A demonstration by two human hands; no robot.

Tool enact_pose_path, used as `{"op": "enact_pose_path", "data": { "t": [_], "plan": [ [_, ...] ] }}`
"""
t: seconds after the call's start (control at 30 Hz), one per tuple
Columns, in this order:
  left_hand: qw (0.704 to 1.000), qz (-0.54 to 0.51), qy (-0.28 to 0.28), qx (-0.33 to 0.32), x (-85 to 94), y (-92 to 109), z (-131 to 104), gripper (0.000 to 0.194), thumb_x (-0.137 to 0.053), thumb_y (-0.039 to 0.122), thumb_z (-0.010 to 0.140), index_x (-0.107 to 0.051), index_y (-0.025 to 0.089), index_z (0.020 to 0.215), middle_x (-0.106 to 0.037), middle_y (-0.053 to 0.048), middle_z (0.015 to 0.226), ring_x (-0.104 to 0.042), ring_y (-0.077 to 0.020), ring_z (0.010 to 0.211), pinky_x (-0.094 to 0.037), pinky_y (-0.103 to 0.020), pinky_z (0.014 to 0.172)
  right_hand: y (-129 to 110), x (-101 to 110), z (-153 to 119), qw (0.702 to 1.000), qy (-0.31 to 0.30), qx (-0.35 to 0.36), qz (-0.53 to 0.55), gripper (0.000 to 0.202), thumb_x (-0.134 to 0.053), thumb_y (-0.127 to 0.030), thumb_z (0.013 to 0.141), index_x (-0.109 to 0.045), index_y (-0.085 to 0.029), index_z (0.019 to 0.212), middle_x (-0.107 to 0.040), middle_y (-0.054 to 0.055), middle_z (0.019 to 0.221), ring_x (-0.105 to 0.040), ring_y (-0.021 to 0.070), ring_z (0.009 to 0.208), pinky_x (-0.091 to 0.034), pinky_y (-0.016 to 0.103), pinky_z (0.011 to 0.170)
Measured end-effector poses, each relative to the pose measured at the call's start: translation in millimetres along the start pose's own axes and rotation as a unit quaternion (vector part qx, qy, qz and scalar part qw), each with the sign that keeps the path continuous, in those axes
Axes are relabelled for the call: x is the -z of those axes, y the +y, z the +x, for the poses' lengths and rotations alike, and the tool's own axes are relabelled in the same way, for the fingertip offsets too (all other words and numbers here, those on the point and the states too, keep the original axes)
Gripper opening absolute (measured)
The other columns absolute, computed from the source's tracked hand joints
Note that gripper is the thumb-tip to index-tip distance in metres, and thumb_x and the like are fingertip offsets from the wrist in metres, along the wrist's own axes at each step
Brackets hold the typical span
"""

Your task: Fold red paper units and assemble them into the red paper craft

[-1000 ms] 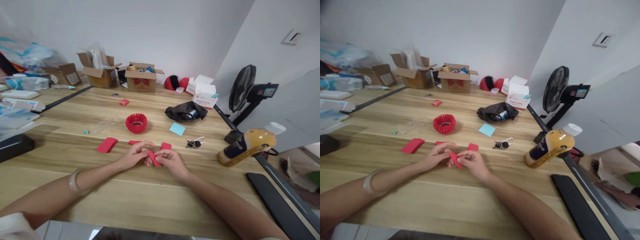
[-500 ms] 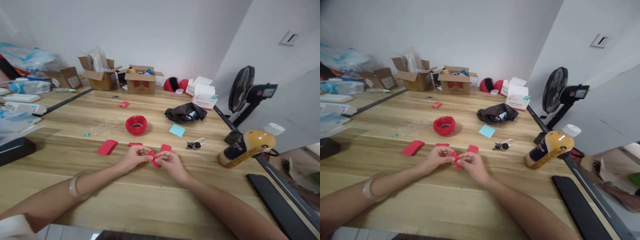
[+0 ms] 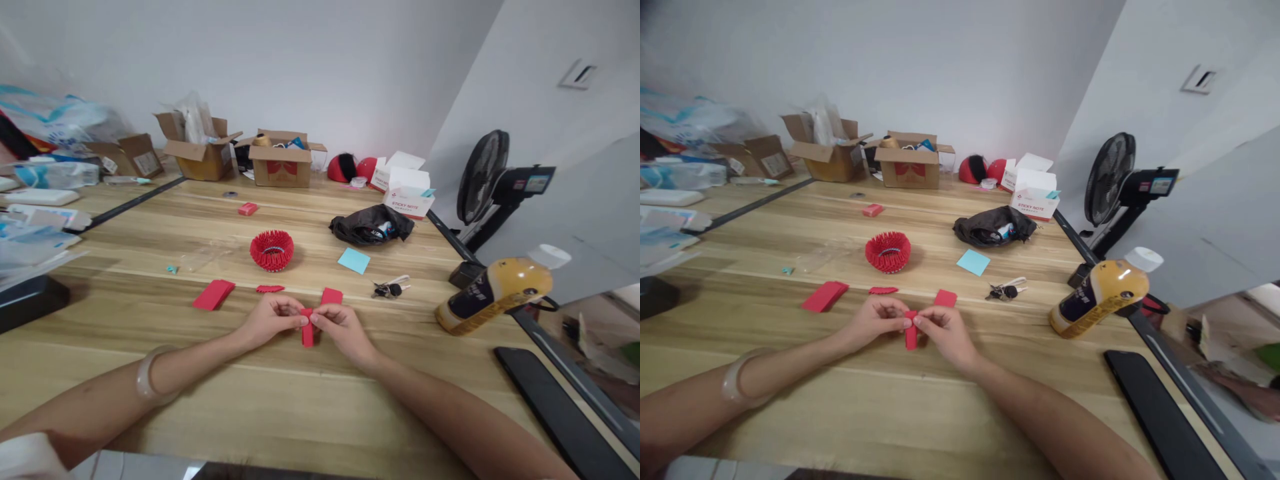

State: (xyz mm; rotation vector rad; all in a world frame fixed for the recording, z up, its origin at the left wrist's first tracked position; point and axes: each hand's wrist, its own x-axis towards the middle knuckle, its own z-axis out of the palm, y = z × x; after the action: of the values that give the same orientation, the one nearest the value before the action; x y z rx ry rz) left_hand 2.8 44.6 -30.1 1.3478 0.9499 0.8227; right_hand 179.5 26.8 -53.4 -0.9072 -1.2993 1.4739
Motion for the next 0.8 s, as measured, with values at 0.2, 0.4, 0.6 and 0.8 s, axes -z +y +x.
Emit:
{"op": "enact_pose_path", "data": {
  "t": [0.2, 0.4, 0.6, 0.8],
  "plan": [
    [0.999, -0.003, 0.051, -0.018, -1.1, 1.5, -1.0, 0.022, -0.078, 0.025, 0.063, -0.065, 0.012, 0.076, -0.07, -0.003, 0.063, -0.064, -0.0141, 0.056, -0.046, -0.022, 0.053, -1.9, 0.2, 0.5, 0.999, -0.001, -0.02, 0.028, 0.026, -0.071, -0.042, 0.069, -0.066, -0.016, 0.069, -0.067, 0.0, 0.06, -0.061, 0.0108, 0.055, -0.049, 0.024, 0.059],
    [0.997, 0.025, 0.058, -0.042, -2.2, 4.4, -2.4, 0.012, -0.077, 0.023, 0.064, -0.071, 0.014, 0.069, -0.072, -0.003, 0.066, -0.064, -0.0143, 0.058, -0.049, -0.023, 0.058, -3.9, -0.8, 1.3, 0.999, 0.001, -0.033, 0.038, 0.026, -0.072, -0.041, 0.069, -0.066, -0.016, 0.068, -0.066, 0.0, 0.058, -0.06, 0.0102, 0.054, -0.048, 0.024, 0.058],
    [0.998, 0.01, 0.045, -0.038, -4.0, 8.8, -3.2, 0.009, -0.075, 0.022, 0.065, -0.074, 0.015, 0.071, -0.074, -0.003, 0.069, -0.067, -0.0179, 0.063, -0.053, -0.028, 0.065, -4.5, -1.5, 1.9, 0.998, 0.008, -0.04, 0.044, 0.026, -0.073, -0.041, 0.067, -0.065, -0.016, 0.067, -0.067, -0.001, 0.058, -0.06, 0.01, 0.053, -0.047, 0.023, 0.057],
    [0.998, 0.012, 0.049, -0.032, -3.0, 7.9, -3.3, 0.012, -0.076, 0.023, 0.065, -0.074, 0.015, 0.073, -0.075, -0.004, 0.072, -0.068, -0.0187, 0.064, -0.054, -0.028, 0.065, -2.6, -2.2, 2.3, 0.998, 0.017, -0.04, 0.049, 0.025, -0.073, -0.039, 0.067, -0.065, -0.016, 0.066, -0.067, -0.001, 0.057, -0.061, 0.0098, 0.053, -0.047, 0.022, 0.057]
  ]
}}
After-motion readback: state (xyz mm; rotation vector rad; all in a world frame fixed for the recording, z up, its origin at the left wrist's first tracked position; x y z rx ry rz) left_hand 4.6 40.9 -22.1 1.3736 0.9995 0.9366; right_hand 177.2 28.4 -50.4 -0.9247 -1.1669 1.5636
